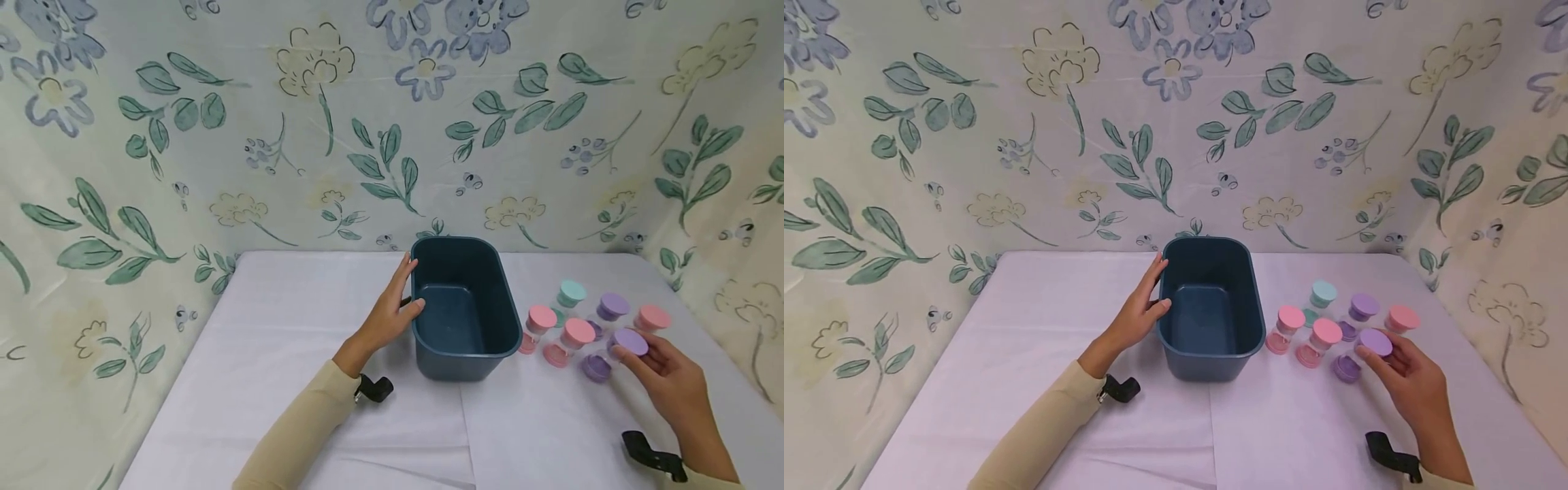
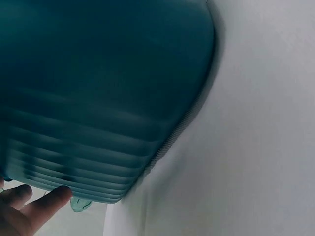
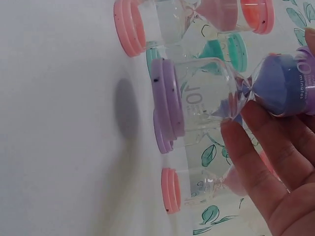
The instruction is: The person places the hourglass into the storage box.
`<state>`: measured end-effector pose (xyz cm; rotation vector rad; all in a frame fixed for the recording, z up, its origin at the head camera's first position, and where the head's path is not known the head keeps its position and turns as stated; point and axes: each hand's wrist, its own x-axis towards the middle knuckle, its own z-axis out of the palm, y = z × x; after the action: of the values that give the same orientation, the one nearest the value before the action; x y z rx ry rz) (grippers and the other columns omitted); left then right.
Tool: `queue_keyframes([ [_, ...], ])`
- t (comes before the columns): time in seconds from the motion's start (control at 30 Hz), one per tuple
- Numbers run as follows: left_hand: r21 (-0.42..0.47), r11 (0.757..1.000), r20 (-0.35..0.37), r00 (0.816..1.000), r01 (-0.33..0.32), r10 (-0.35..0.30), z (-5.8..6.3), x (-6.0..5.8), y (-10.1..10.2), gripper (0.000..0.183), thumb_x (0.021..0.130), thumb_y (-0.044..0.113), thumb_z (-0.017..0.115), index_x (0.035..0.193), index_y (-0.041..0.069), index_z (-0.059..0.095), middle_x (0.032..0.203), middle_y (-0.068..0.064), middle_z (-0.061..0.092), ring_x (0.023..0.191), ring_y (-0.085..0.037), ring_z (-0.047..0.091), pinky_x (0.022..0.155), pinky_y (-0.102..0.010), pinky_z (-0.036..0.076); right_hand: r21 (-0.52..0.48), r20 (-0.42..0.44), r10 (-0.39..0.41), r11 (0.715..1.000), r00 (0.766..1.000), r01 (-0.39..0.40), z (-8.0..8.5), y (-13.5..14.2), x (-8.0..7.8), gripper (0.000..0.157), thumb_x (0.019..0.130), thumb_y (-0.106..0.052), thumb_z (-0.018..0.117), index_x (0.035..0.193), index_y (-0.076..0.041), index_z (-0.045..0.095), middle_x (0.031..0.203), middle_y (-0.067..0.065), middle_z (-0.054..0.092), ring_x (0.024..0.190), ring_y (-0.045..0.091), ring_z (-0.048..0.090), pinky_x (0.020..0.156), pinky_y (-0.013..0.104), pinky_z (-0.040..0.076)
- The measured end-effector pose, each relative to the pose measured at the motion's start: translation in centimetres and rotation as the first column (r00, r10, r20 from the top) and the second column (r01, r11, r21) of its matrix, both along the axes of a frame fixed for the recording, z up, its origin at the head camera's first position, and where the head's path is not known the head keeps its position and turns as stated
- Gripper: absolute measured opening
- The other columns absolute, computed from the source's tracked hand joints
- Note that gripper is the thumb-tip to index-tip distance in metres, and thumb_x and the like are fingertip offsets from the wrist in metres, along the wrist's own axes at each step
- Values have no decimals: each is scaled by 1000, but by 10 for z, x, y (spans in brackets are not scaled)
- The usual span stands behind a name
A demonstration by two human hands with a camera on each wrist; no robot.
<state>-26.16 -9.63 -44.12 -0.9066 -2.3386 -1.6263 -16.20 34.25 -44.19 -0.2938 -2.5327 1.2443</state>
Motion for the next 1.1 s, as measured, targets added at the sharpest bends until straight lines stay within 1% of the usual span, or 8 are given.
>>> queue_keyframes([
  [0.17, 26, 1000, 9, 1000, 6, -6, -3, -1, 6, 72, 96, 36, 45, 156, 14, 11, 163, 2, -3, 147, -12, 5, 106, -56, 33, 17, -36, 8, 1000, 999, -7, 7, 1, 2, 69, 85, -28, 73, 140, 1, 46, 113, -23, 59, 80, -24, 52, 63, 5, 47],
  [0.37, 15, 1000, -64, 998, 5, -4, -8, -3, 7, 74, 97, 47, 40, 155, 10, 13, 163, -1, -3, 147, -14, 5, 105, -58, 32, 140, 0, 24, 990, 1000, -24, 17, 2, 8, 71, 85, -35, 71, 142, 0, 45, 138, 12, 53, 81, -28, 45, 63, 3, 44],
  [0.57, 18, 1000, -98, 995, -6, 7, -9, -2, 7, 70, 97, 40, 40, 154, 10, 16, 163, -2, 2, 147, -17, 9, 103, -59, 35, 190, -31, 54, 981, 998, -47, 31, 5, 12, 64, 86, -30, 71, 135, 5, 49, 130, 28, 55, 78, -29, 44, 61, 3, 44],
  [0.7, 9, 1000, -96, 995, -29, 30, -7, 0, 6, 70, 96, 41, 38, 154, 10, 16, 163, -1, 2, 147, -15, 9, 105, -56, 34, 209, -70, 67, 977, 995, -51, 44, 5, 12, 60, 87, -27, 71, 132, 7, 50, 126, 33, 55, 78, -29, 43, 62, 2, 43],
  [0.77, 6, 999, -95, 995, -35, 36, -6, 0, 6, 71, 96, 45, 37, 154, 9, 17, 163, -1, 2, 147, -14, 9, 105, -56, 34, 219, -95, 76, 974, 993, -53, 50, 4, 12, 58, 87, -25, 71, 131, 6, 51, 124, 31, 58, 79, -29, 42, 63, 1, 43],
  [0.87, -1, 999, -98, 994, -39, 39, -6, 0, 6, 73, 96, 49, 36, 154, 8, 17, 163, -1, 3, 147, -13, 11, 104, -55, 35, 226, -150, 103, 972, 983, -67, 58, 3, 11, 53, 86, -21, 72, 129, 5, 53, 118, -1, 65, 81, -29, 44, 64, 1, 42],
  [1.0, -5, 999, -98, 994, -39, 39, -6, 0, 7, 71, 96, 47, 35, 154, 9, 18, 163, 0, 3, 147, -14, 12, 103, -55, 37, 236, -201, 140, 968, 970, -91, 69, -2, 9, 48, 85, -16, 73, 125, 3, 56, 101, -34, 48, 80, -29, 47, 65, 0, 41],
  [1.1, -9, 999, -106, 993, -45, 44, -7, 0, 7, 69, 96, 42, 36, 153, 8, 19, 163, -2, 4, 147, -15, 12, 104, -55, 36, 245, -213, 165, 963, 963, -111, 78, -9, 6, 47, 84, -16, 74, 124, 1, 57, 97, -36, 48, 78, -28, 48, 65, -1, 41],
])
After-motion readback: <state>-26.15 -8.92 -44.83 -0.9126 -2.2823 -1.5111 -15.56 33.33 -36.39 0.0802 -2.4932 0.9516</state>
